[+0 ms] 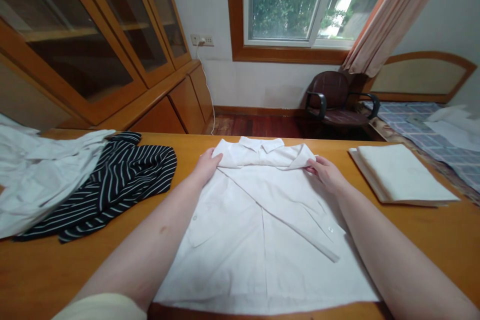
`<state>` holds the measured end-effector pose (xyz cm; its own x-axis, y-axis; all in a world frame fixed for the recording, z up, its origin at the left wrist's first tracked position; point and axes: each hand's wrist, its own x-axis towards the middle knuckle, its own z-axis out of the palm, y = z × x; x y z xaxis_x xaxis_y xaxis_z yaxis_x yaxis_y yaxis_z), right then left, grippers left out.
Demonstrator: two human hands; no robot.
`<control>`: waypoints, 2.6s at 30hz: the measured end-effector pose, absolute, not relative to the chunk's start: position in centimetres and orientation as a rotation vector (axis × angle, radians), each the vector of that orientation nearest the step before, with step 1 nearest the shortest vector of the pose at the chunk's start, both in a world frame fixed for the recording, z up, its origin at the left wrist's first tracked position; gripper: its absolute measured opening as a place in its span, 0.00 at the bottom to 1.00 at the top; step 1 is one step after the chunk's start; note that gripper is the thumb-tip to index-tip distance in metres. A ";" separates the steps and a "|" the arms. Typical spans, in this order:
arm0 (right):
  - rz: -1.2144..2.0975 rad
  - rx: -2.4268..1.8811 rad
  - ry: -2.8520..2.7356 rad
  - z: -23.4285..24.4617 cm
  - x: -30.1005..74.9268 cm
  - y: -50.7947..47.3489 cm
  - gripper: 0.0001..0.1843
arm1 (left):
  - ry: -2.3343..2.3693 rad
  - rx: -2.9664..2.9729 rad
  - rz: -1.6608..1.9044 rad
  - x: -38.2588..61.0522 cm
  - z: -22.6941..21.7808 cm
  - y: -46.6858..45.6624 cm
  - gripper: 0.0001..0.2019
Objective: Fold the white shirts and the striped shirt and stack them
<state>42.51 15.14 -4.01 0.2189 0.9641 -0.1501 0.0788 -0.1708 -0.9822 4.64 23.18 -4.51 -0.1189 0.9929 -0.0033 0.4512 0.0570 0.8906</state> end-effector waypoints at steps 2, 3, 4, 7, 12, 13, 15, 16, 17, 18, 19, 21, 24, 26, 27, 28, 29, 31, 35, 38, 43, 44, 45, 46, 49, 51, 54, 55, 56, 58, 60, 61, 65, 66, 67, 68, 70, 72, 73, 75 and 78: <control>1.169 -1.423 -0.958 -4.0 42.8 15.1 0.12 | 1.589 1.316 1.114 4.6 -4.6 23.2 0.15; 1.206 -1.389 -0.915 -3.8 43.1 15.0 0.13 | 1.540 1.219 1.155 4.5 -4.5 23.1 0.14; 1.237 -1.359 -0.877 -3.6 43.3 14.8 0.13 | 1.483 1.112 1.187 4.3 -4.2 23.1 0.14; 1.269 -1.320 -0.853 -2.6 44.0 14.5 0.13 | 1.309 0.861 1.217 3.6 -2.7 22.6 0.12; 1.300 -1.425 -1.133 -1.4 45.3 13.7 0.18 | 1.198 0.805 1.106 2.3 -0.5 20.9 0.08; 1.322 -1.468 -1.227 -1.3 45.7 13.5 0.20 | 1.205 0.841 1.073 2.0 -0.3 20.4 0.07; 1.339 -1.545 -1.419 -0.9 46.4 13.2 0.23 | 1.254 0.954 1.007 1.5 -0.3 19.5 0.08; 1.328 -1.569 -1.502 -0.7 46.7 13.1 0.24 | 1.299 1.025 0.970 1.2 -0.4 19.2 0.08; 1.308 -1.586 -1.571 -0.5 46.9 13.0 0.24 | 1.351 1.100 0.925 1.0 -0.6 18.9 0.09; 1.289 -1.599 -1.621 -0.3 46.9 13.0 0.23 | 1.399 1.177 0.868 0.8 -0.7 18.7 0.09; 1.284 -1.612 -1.654 -0.1 46.9 12.9 0.23 | 1.440 1.254 0.805 0.6 -0.9 18.6 0.10; 1.326 -1.642 -1.687 0.1 46.6 12.9 0.21 | 1.496 1.409 0.678 0.4 -1.2 18.6 0.13; 1.367 -1.745 -1.695 0.0 46.0 13.0 0.18 | 1.539 1.586 0.556 0.3 -1.2 18.7 0.15; 1.322 -1.805 -1.679 -0.2 45.9 13.0 0.17 | 1.556 1.618 0.538 0.4 -0.9 18.7 0.15; 1.302 -1.811 -1.663 -0.3 45.9 13.0 0.16 | 1.559 1.597 0.544 0.4 -0.6 18.6 0.16; 1.299 -1.797 -1.645 -0.4 46.0 13.1 0.15 | 1.556 1.562 0.556 0.4 -0.4 18.5 0.16; 1.310 -1.774 -1.625 -0.6 46.2 13.1 0.13 | 1.549 1.520 0.567 0.4 -0.1 18.4 0.17; 1.343 -1.747 -1.604 -0.8 46.5 13.2 0.11 | 1.514 1.453 0.569 0.2 0.4 18.3 0.16; 1.340 -1.815 -1.656 -1.0 46.8 13.2 0.10 | 1.425 1.534 0.397 -0.3 1.1 18.2 0.12; 1.335 -1.798 -1.705 -0.8 46.6 13.1 0.14 | 1.360 1.665 0.200 -0.6 1.3 18.1 0.13; 1.268 -1.745 -1.676 -0.2 46.1 12.9 0.21 | 1.442 1.647 0.293 -0.6 0.7 18.2 0.19; 1.274 -1.758 -1.672 -0.2 46.1 12.8 0.22 | 1.468 1.657 0.345 -0.5 0.3 18.3 0.20; 1.276 -1.764 -1.671 -0.2 46.0 12.8 0.22 | 1.501 1.676 0.408 -0.5 -0.1 18.5 0.19; 1.269 -1.755 -1.665 -0.2 46.0 12.8 0.23 | 1.554 1.690 0.481 -0.4 -0.6 18.7 0.18; 1.215 -1.681 -1.503 -0.7 46.1 13.2 0.25 | 1.812 1.584 0.697 -0.2 -2.1 19.6 0.15; 1.148 -1.708 -1.267 -1.5 46.2 13.7 0.24 | 1.940 1.409 0.802 0.0 -2.9 20.2 0.17; 0.978 -1.858 -0.992 -3.0 46.4 14.6 0.21 | 1.959 1.260 0.857 0.3 -3.4 21.0 0.20; 0.923 -1.906 -0.961 -3.4 46.5 14.9 0.20 | 1.955 1.252 0.852 0.4 -3.4 21.2 0.20; 0.873 -1.956 -0.966 -3.7 46.5 15.1 0.21 | 1.946 1.261 0.842 0.4 -3.4 21.3 0.20; 0.755 -2.088 -1.073 -4.1 46.5 15.5 0.22 | 1.930 1.298 0.824 0.5 -3.3 21.3 0.18; 0.569 -2.233 -1.241 -4.1 46.3 15.6 0.22 | 1.924 1.311 0.819 0.5 -3.3 21.2 0.16; 0.465 -2.285 -1.319 -4.0 46.2 15.7 0.21 | 1.926 1.311 0.817 0.5 -3.3 21.2 0.15; 0.268 -2.347 -1.447 -3.8 45.9 15.7 0.17 | 1.982 1.394 0.756 0.0 -3.4 21.1 0.14; 0.259 -2.361 -1.456 -3.8 45.9 15.7 0.16 | 2.005 1.447 0.718 -0.2 -3.5 21.2 0.13; 0.252 -2.377 -1.467 -3.8 45.9 15.6 0.15 | 2.030 1.509 0.679 -0.4 -3.5 21.3 0.12; 0.246 -2.391 -1.478 -3.8 46.0 15.6 0.15 | 2.055 1.575 0.644 -0.6 -3.6 21.3 0.11; 0.239 -2.406 -1.496 -3.8 46.0 15.5 0.14 | 2.102 1.718 0.602 -0.9 -3.5 21.4 0.09; 0.215 -2.389 -1.488 -3.6 45.9 15.2 0.14 | 2.128 1.868 0.643 -0.8 -3.1 21.2 0.09; 0.201 -2.349 -1.479 -3.5 45.7 15.1 0.15 | 2.111 1.943 0.693 -0.6 -2.8 21.0 0.10; 0.268 -2.175 -1.480 -3.1 45.2 14.7 0.18 | 1.988 2.045 0.808 0.2 -1.9 20.2 0.13; 0.640 -1.807 -1.451 -2.4 44.2 14.3 0.22 | 1.642 1.906 0.823 2.1 -0.7 18.8 0.15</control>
